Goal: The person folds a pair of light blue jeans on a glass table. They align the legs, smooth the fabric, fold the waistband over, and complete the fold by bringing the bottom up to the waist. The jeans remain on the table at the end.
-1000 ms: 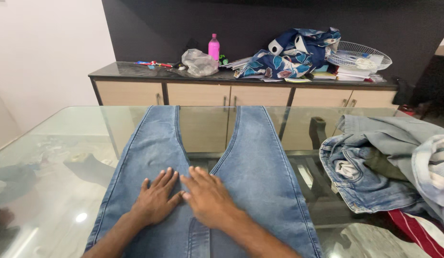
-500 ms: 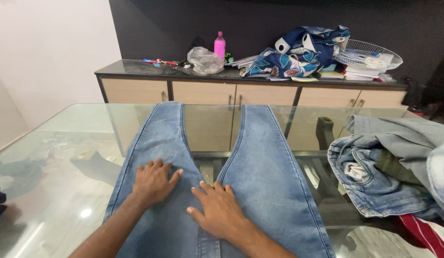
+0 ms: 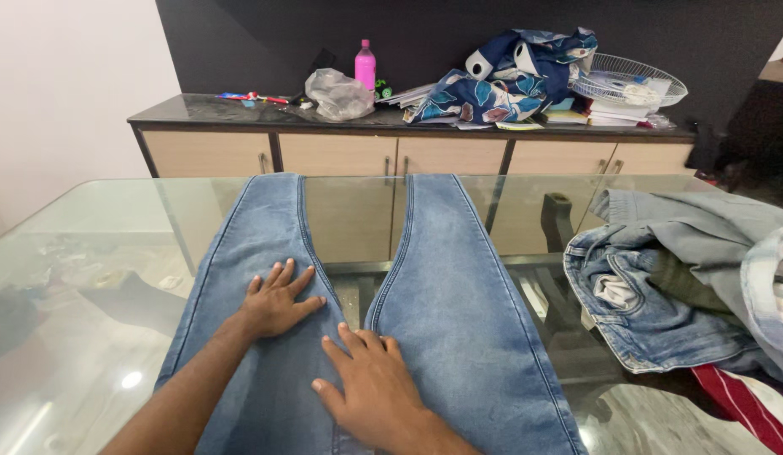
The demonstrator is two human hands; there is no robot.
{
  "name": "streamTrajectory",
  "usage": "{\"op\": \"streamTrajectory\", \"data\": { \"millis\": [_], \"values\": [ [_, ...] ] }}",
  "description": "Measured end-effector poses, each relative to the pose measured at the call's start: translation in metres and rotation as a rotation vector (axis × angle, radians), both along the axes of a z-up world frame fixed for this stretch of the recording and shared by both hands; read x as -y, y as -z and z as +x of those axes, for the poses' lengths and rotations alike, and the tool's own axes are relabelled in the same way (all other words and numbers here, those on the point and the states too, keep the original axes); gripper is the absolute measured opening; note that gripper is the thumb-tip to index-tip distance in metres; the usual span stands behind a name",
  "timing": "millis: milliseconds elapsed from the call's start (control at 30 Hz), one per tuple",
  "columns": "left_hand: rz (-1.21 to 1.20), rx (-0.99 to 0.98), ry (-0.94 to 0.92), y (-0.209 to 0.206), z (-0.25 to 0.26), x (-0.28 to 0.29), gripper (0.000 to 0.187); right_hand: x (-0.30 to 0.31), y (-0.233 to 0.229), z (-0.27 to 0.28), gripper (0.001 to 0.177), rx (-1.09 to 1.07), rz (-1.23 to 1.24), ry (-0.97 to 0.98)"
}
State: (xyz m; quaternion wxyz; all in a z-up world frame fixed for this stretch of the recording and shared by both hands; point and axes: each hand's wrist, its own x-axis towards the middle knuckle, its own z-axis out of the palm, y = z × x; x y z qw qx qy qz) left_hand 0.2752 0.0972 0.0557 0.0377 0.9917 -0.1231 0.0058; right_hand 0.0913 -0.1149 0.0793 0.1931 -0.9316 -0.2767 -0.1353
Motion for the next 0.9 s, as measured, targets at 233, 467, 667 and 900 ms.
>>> {"op": "streamTrajectory", "data": {
  "millis": [233, 467, 667, 900],
  "values": [
    [-0.013, -0.053, -0.112, -0.014, 0.022, -0.004, 0.097, 0.001, 0.01, 0.009, 0.067, -0.034, 0.033, 0.003],
    [0.073, 0.034, -0.172, -0.016, 0.037, 0.004, 0.087, 0.002, 0.016, 0.014, 0.066, -0.075, 0.085, 0.016],
    [-0.034, 0.291, 0.038, 0.013, -0.009, 0.02, 0.063, -0.003, 0.006, 0.013, 0.066, -0.128, -0.023, 0.052],
    [-0.054, 0.072, -0.019, -0.007, -0.028, -0.007, 0.094, -0.004, 0.004, 0.004, 0.064, -0.054, -0.001, 0.027]
  ]
}}
